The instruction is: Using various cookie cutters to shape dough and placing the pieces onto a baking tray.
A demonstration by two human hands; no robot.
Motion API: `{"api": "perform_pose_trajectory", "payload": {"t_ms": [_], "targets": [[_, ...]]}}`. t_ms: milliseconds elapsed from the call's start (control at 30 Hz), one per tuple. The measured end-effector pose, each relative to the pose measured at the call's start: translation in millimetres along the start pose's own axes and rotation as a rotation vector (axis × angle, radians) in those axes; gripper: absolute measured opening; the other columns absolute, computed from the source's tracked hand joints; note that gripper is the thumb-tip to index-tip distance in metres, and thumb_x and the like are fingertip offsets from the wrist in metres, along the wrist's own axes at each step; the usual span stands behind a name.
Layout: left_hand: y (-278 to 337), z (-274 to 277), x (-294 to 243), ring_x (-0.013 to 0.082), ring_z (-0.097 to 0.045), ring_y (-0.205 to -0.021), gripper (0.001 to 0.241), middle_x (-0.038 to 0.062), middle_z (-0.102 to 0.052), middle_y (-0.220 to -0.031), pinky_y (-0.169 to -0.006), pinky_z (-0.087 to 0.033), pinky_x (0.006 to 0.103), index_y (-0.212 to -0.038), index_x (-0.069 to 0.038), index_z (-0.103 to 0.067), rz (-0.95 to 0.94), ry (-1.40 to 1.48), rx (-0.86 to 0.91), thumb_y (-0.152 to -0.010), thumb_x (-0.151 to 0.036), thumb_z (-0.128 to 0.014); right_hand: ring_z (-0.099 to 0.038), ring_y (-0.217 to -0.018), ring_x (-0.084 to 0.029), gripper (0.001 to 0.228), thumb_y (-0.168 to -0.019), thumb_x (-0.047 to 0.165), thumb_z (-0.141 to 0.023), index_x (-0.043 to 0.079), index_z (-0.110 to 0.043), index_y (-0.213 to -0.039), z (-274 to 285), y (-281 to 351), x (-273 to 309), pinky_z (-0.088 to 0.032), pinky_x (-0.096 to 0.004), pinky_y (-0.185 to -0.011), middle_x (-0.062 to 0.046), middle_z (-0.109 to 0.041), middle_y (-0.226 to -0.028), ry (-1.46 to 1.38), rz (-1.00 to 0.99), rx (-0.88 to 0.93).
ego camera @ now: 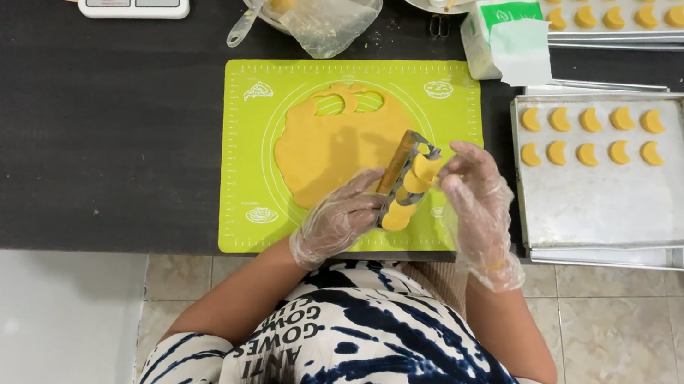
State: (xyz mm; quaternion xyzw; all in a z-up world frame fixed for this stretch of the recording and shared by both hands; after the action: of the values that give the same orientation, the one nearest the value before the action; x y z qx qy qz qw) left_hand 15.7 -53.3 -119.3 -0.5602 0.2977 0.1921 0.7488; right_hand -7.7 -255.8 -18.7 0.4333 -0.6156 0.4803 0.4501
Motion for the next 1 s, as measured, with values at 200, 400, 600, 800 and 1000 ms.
{"api": "perform_pose_trajectory", "payload": {"t_ms": [200,400,600,800,1000], "targets": [[-14.9,-5.8,-34.4,0.0390,-0.060,-0.129,0.018,0.023,-0.063,-0.139,-0.110,-0.045,0.0469,-0.104,-0.003,-0.074,-0.090,0.001,-0.034,-0.097,-0.019,-0.069,-0.065,-0.086,-0.019,0.046,-0.080,0.028,-0.092,0.009,-0.074,-0.118,-4.6,1.6,45.3,-0.060,-0.030,-0.076,-0.010,-0.054,-0.106,0.553,0.287,0.060],[-12.9,-6.3,-33.7,0.0380,-0.060,-0.130,0.020,0.026,-0.060,-0.142,-0.112,-0.043,0.0453,-0.102,-0.001,-0.074,-0.126,-0.086,-0.012,-0.096,-0.019,-0.069,-0.069,-0.075,-0.020,0.030,-0.081,0.023,-0.093,0.007,-0.078,-0.102,-4.0,3.3,42.8,-0.061,-0.028,-0.067,-0.011,-0.059,-0.099,0.702,0.344,-0.004],[-17.2,-5.5,-34.1,0.0440,-0.062,-0.125,0.016,0.029,-0.063,-0.136,-0.108,-0.048,0.0523,-0.096,0.003,-0.070,-0.209,-0.168,-0.052,-0.094,-0.013,-0.071,-0.074,-0.084,-0.027,0.018,-0.090,0.012,-0.083,0.003,-0.076,-0.104,-0.9,4.0,41.8,-0.063,-0.032,-0.073,-0.016,-0.065,-0.099,0.592,0.349,-0.063],[-14.7,-4.0,-28.4,0.0436,-0.061,-0.125,0.017,0.028,-0.063,-0.135,-0.107,-0.048,0.0531,-0.096,0.004,-0.068,-0.148,-0.154,-0.051,-0.096,-0.013,-0.069,-0.071,-0.094,-0.014,0.021,-0.099,0.017,-0.070,0.005,-0.070,-0.116,-1.1,2.0,31.8,-0.061,-0.028,-0.085,-0.013,-0.071,-0.105,0.116,0.008,-0.195],[-0.5,-8.4,-9.5,0.0403,-0.061,-0.128,0.019,0.025,-0.066,-0.133,-0.109,-0.048,0.0522,-0.096,0.002,-0.072,-0.094,-0.155,-0.033,-0.096,-0.016,-0.068,-0.076,-0.092,-0.025,0.018,-0.100,0.005,-0.060,0.003,-0.069,-0.114,34.8,-3.3,-18.3,-0.065,-0.038,-0.087,-0.020,-0.074,-0.103,-0.340,-0.174,-0.262]]}}
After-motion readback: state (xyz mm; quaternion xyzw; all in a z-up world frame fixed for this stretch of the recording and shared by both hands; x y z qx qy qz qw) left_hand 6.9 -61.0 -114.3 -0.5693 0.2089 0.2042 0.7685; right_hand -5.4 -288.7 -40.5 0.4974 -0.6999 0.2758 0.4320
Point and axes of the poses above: each hand's wrist, its own y-axis away from the middle knuckle, its own z-axis out of the back of the hand, x = y × z, the point moved 3 cm from there along -y, towards the middle knuckle
